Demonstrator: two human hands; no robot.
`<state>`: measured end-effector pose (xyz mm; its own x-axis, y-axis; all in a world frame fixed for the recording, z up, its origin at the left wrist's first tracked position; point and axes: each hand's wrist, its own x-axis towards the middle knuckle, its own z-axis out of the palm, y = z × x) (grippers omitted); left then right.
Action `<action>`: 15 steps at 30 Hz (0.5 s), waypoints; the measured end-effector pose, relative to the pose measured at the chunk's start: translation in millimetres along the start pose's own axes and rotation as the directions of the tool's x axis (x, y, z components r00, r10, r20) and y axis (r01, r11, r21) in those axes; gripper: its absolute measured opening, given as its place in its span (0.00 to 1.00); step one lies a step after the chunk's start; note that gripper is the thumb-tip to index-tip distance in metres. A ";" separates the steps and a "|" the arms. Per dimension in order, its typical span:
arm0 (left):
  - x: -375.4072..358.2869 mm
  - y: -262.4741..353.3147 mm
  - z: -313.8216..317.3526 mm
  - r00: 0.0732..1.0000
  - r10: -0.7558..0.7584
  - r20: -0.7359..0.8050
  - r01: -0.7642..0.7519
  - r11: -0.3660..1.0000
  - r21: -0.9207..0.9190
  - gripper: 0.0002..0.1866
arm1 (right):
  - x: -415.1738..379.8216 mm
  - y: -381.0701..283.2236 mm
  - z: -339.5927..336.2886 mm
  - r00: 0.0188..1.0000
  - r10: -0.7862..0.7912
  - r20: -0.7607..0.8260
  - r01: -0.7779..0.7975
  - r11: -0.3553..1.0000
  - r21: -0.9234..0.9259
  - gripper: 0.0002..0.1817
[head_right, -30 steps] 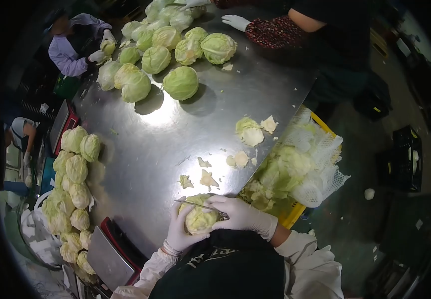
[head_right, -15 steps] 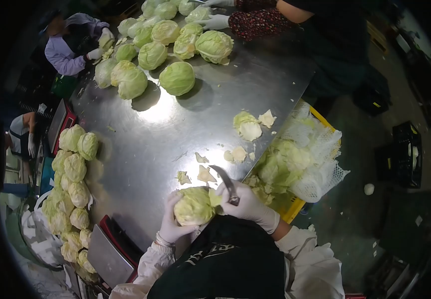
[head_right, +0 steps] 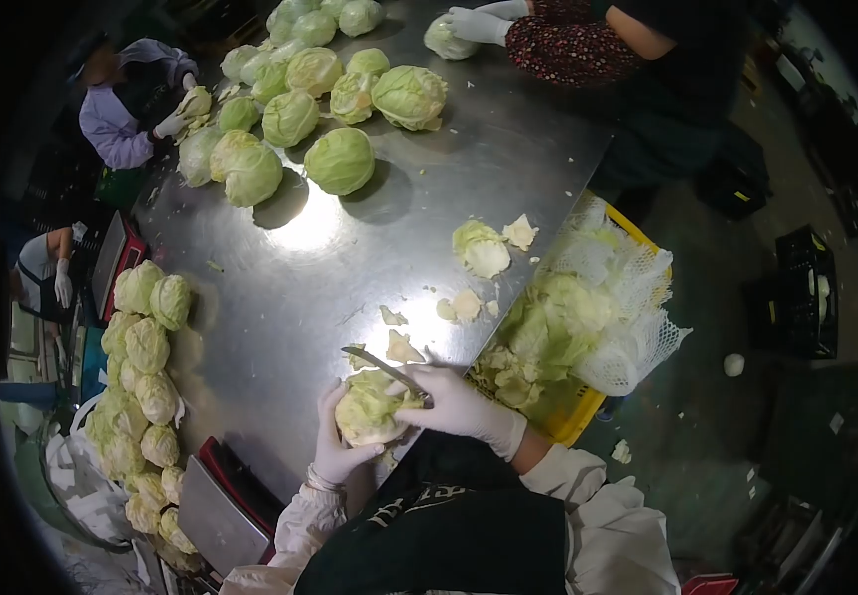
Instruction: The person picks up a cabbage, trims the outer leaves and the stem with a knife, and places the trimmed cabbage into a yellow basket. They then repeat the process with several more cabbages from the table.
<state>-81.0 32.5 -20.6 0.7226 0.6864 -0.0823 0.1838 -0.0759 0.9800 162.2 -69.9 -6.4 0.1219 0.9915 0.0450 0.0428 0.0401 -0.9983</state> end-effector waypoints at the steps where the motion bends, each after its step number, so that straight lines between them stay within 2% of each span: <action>1: -1.1 1.6 -2.1 1.000 -0.014 -0.018 0.013 0.999 -0.033 0.59 | -3.7 2.0 -5.1 0.998 0.051 -0.041 -0.052 0.998 -0.023 0.15; 2: -1.4 2.9 -3.8 0.999 -0.027 -0.037 0.025 0.997 -0.068 0.60 | -8.4 6.3 -12.5 0.991 0.102 -0.082 -0.105 0.993 -0.044 0.11; 4: -4.5 1.7 -10.7 0.999 -0.034 -0.034 0.032 0.996 -0.082 0.61 | -10.6 22.4 -29.0 0.931 -0.014 -0.365 -0.061 0.980 -0.192 0.08; 5: -6.2 0.7 -14.7 0.999 -0.041 -0.028 0.039 0.995 -0.094 0.62 | -7.3 7.0 -45.4 0.875 0.233 -0.424 -0.344 0.916 -0.207 0.10; 6: -8.2 -2.1 -18.2 0.999 -0.041 -0.030 0.038 0.995 -0.094 0.62 | -6.6 -8.0 -60.2 0.750 0.452 -0.483 -0.597 0.776 -0.202 0.11; 7: -10.9 -6.4 -21.6 0.999 -0.043 0.013 0.045 0.987 -0.153 0.61 | -14.9 0.3 -69.2 0.753 0.452 -0.479 -0.596 0.777 -0.204 0.11; 9: -16.7 -7.3 -25.4 0.998 -0.043 0.056 0.054 0.977 -0.208 0.60 | -31.8 23.3 -79.8 0.756 -0.010 -0.654 -0.477 0.676 -0.562 0.19; 10: -20.1 -4.1 -25.8 0.993 -0.097 0.066 0.109 0.967 -0.228 0.61 | -33.0 16.3 -74.3 0.758 -0.011 -0.653 -0.475 0.676 -0.563 0.19; 11: -24.4 -2.6 -26.2 0.985 -0.151 0.080 0.166 0.955 -0.247 0.61 | -33.2 2.6 -64.3 0.815 -0.046 -0.577 -0.398 0.679 -0.616 0.25; 12: -32.3 -8.3 -29.0 0.986 -0.148 0.082 0.164 0.955 -0.245 0.61 | -32.5 -4.8 -53.4 0.863 -0.084 -0.499 -0.317 0.680 -0.661 0.31; 13: -42.9 -18.0 -34.2 0.988 -0.129 0.087 0.142 0.977 -0.156 0.63 | -32.6 -5.6 -40.6 0.911 -0.085 -0.403 -0.215 0.738 -0.640 0.35; 14: -45.0 -14.7 -35.1 0.990 -0.111 0.092 0.117 0.991 -0.066 0.65 | -30.9 -7.5 -26.5 0.948 -0.095 -0.303 -0.114 0.789 -0.603 0.39; 15: -52.6 -9.1 -32.2 0.990 -0.108 0.095 0.114 0.992 -0.062 0.65 | -27.1 -11.3 -12.6 0.977 0.028 -0.213 -0.118 0.897 -0.426 0.42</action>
<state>-142.2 20.4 -19.4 0.7585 0.6188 -0.2045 0.2233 0.0480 0.9736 170.9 -98.8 4.1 0.3314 0.9432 0.0244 0.4466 -0.1340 -0.8846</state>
